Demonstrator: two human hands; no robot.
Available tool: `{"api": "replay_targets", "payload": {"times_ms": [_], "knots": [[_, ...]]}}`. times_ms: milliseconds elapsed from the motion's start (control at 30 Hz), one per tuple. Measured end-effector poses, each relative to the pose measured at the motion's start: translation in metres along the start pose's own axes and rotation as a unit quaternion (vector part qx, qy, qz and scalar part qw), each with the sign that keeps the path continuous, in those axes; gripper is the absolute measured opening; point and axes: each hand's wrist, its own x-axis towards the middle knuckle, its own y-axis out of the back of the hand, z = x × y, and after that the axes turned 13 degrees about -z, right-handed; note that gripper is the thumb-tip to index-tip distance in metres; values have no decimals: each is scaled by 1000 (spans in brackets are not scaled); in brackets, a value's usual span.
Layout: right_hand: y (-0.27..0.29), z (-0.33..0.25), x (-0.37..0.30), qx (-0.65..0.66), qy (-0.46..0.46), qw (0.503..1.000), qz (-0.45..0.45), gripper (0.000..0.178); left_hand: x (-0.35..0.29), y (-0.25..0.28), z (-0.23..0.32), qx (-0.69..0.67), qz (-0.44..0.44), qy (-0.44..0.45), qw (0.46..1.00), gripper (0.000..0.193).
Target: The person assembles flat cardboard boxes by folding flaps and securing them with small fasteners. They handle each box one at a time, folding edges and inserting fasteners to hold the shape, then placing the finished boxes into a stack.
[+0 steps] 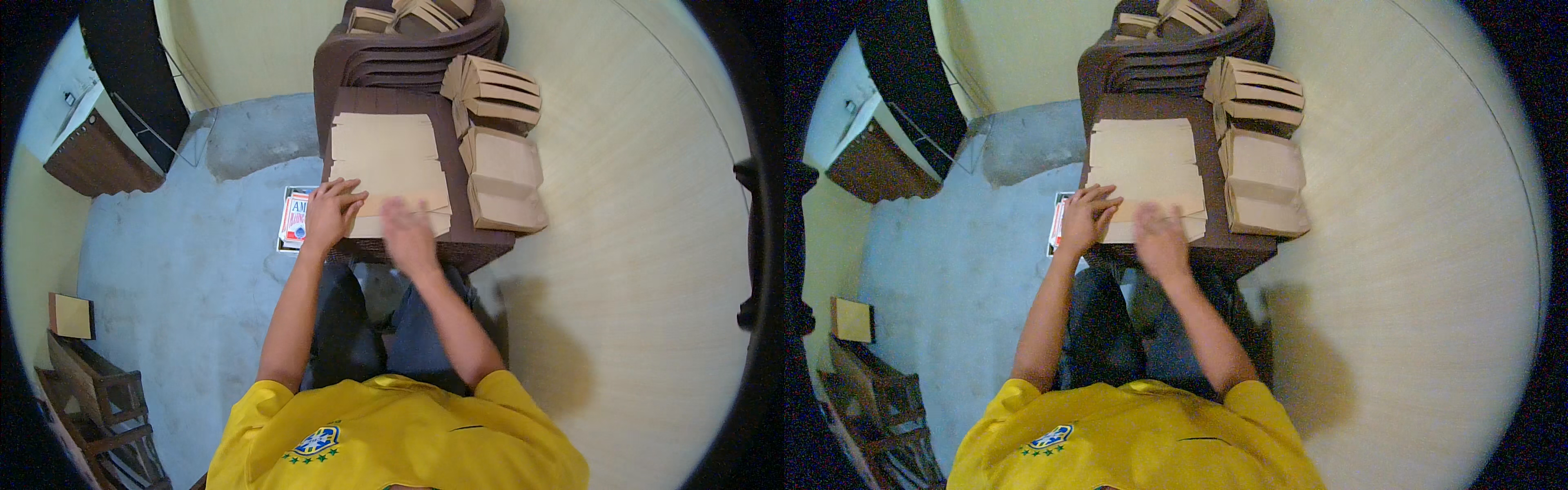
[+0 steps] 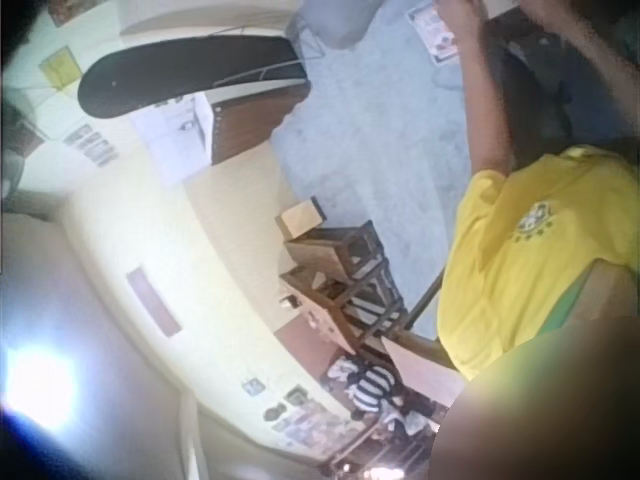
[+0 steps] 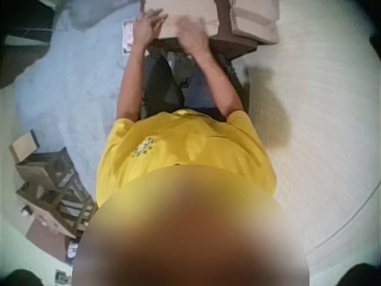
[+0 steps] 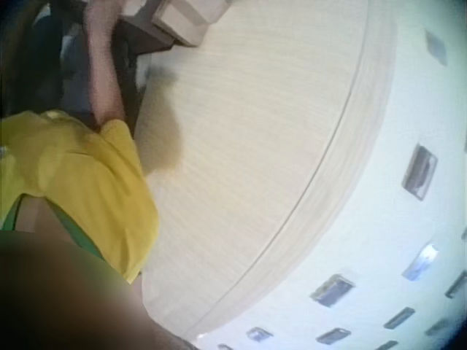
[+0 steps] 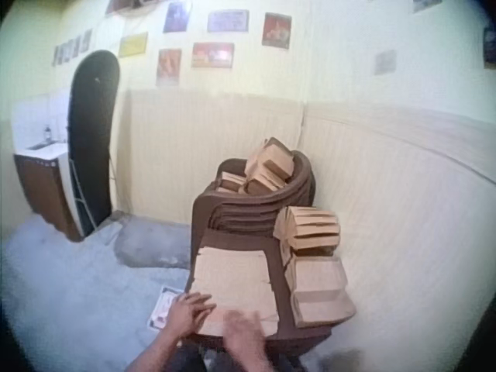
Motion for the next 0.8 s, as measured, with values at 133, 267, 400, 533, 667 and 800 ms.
{"api": "replay_targets", "payload": {"times_ms": [133,267,400,533,667,800], "knots": [[12,72,-19,-33,-118,992,12,45,1,0,-2,-27,10,-17,999,23],[3,70,-19,-33,-143,989,17,47,3,1,-2,-79,38,-28,996,38],[15,63,-12,128,-164,975,83,50,-17,14,8,-73,47,-89,992,43],[37,61,-13,257,-178,936,163,51,-52,15,42,-13,26,-158,987,28],[50,44,-22,11,-143,961,237,60,-79,-2,92,51,99,-34,993,15],[42,20,-28,246,-289,913,153,70,-66,-14,146,41,70,121,989,12]]}}
